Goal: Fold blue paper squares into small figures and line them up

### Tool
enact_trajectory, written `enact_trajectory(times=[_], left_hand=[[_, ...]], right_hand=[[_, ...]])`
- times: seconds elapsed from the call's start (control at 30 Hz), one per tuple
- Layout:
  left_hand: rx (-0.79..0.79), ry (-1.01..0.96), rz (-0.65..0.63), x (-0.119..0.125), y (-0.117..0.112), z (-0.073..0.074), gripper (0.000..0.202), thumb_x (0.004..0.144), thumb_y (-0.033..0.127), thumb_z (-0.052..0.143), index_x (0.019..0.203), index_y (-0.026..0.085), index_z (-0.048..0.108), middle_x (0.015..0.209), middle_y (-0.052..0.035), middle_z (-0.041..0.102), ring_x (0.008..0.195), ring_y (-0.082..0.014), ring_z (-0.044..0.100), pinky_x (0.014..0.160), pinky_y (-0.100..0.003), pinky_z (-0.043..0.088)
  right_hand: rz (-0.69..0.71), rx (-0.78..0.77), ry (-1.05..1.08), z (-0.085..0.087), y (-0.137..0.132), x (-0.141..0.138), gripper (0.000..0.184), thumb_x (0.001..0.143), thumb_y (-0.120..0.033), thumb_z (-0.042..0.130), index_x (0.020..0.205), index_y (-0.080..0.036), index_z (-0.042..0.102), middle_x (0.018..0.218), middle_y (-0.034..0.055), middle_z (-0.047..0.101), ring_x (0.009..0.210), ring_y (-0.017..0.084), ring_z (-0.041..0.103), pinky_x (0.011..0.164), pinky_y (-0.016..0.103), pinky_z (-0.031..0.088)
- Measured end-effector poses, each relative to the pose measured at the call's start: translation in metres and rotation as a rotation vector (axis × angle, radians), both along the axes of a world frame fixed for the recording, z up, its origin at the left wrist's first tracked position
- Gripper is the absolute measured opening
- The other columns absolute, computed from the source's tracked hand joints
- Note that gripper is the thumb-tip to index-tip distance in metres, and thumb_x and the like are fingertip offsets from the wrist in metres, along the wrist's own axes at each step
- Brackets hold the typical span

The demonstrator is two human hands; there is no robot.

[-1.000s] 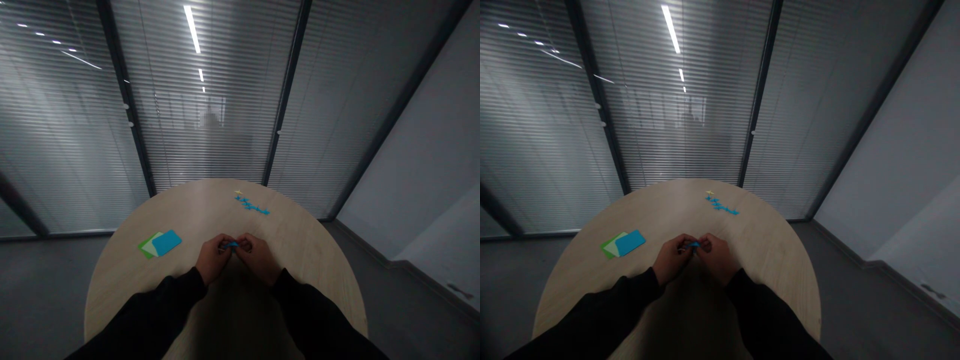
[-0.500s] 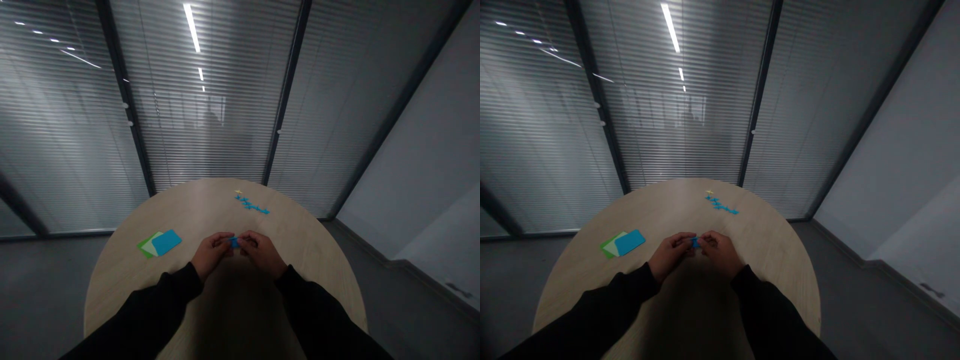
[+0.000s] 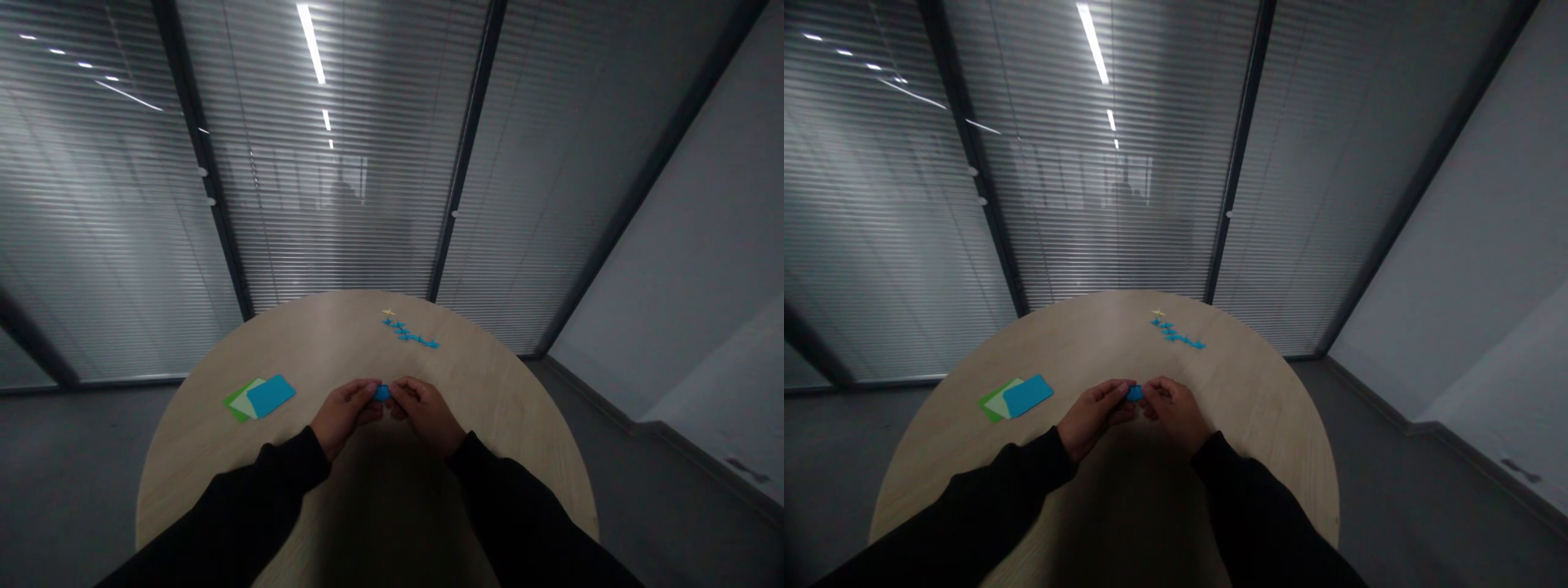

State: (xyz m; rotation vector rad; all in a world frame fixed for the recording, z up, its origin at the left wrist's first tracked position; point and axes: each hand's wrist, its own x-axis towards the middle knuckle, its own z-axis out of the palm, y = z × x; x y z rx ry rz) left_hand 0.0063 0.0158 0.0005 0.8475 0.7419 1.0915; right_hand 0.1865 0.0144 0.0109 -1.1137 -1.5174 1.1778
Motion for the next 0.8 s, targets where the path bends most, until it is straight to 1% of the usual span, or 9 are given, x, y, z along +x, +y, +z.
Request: enact_trajectory(times=[0.13, 0.23, 0.3, 0.4, 0.5, 0.6, 0.73, 0.8], left_hand=[[-0.034, -0.015, 0.005, 0.000, -0.001, 0.002, 0.017, 0.089, 0.022, 0.071, 0.103, 0.012, 0.069, 0.085, -0.0067, 0.074, 0.068, -0.0099, 0.068, 0.068, -0.020, 0.056], [-0.030, 0.002, -0.008, 0.001, 0.000, 0.001, 0.018, 0.089, 0.019, 0.070, 0.105, 0.011, 0.068, 0.084, -0.0076, 0.074, 0.068, -0.0105, 0.069, 0.066, -0.020, 0.056], [-0.014, 0.010, -0.005, 0.001, 0.000, -0.001, 0.021, 0.087, 0.021, 0.073, 0.105, 0.011, 0.068, 0.083, -0.0078, 0.074, 0.068, -0.0109, 0.069, 0.066, -0.020, 0.056], [0.011, 0.011, 0.005, 0.000, 0.001, -0.004, 0.030, 0.082, 0.026, 0.079, 0.105, 0.011, 0.068, 0.087, -0.0085, 0.074, 0.070, -0.0120, 0.069, 0.069, -0.023, 0.057], [0.030, -0.002, -0.022, 0.000, 0.002, -0.005, 0.040, 0.076, 0.031, 0.085, 0.105, 0.011, 0.067, 0.086, -0.0080, 0.074, 0.072, -0.0128, 0.069, 0.071, -0.024, 0.057], [0.037, -0.019, -0.050, -0.001, 0.001, -0.006, 0.047, 0.070, 0.031, 0.089, 0.105, 0.011, 0.065, 0.083, -0.0062, 0.074, 0.072, -0.0131, 0.069, 0.072, -0.025, 0.057], [0.041, -0.056, -0.031, -0.001, -0.002, -0.005, 0.048, 0.066, 0.030, 0.092, 0.098, 0.015, 0.059, 0.080, -0.0038, 0.073, 0.071, -0.0132, 0.070, 0.074, -0.027, 0.057], [0.061, -0.079, -0.031, -0.001, -0.003, -0.004, 0.047, 0.066, 0.030, 0.091, 0.094, 0.016, 0.056, 0.080, -0.0029, 0.073, 0.073, -0.0139, 0.070, 0.075, -0.028, 0.056]], right_hand=[[0.012, 0.015, 0.017, -0.001, -0.001, -0.003, 0.034, 0.088, -0.051, 0.060, 0.092, -0.017, 0.063, 0.078, 0.0030, 0.067, 0.064, 0.014, 0.061, 0.061, 0.027, 0.049], [0.020, 0.028, 0.048, -0.003, 0.000, -0.003, 0.034, 0.087, -0.051, 0.062, 0.094, -0.018, 0.062, 0.077, 0.0020, 0.066, 0.064, 0.014, 0.060, 0.061, 0.027, 0.049], [0.030, 0.035, 0.062, -0.005, 0.001, -0.003, 0.034, 0.083, -0.049, 0.068, 0.096, -0.018, 0.062, 0.077, 0.0008, 0.065, 0.064, 0.014, 0.060, 0.061, 0.027, 0.049], [0.041, 0.061, 0.047, -0.010, 0.004, -0.002, 0.039, 0.075, -0.044, 0.078, 0.100, -0.019, 0.062, 0.080, 0.0012, 0.067, 0.068, 0.015, 0.062, 0.062, 0.028, 0.049], [0.037, 0.079, 0.017, -0.012, 0.005, -0.001, 0.035, 0.078, -0.044, 0.076, 0.098, -0.019, 0.063, 0.078, 0.0010, 0.066, 0.067, 0.015, 0.061, 0.062, 0.028, 0.049], [0.045, 0.083, 0.014, -0.012, 0.005, -0.001, 0.031, 0.079, -0.043, 0.076, 0.096, -0.020, 0.064, 0.077, 0.0010, 0.067, 0.068, 0.015, 0.063, 0.064, 0.029, 0.050], [0.047, 0.109, -0.009, -0.012, 0.004, -0.001, 0.033, 0.076, -0.039, 0.079, 0.100, -0.020, 0.066, 0.091, 0.0054, 0.072, 0.081, 0.019, 0.068, 0.074, 0.033, 0.054], [0.039, 0.109, -0.018, -0.011, 0.004, -0.003, 0.032, 0.077, -0.040, 0.078, 0.098, -0.020, 0.067, 0.093, 0.0066, 0.073, 0.084, 0.020, 0.068, 0.078, 0.035, 0.054]])
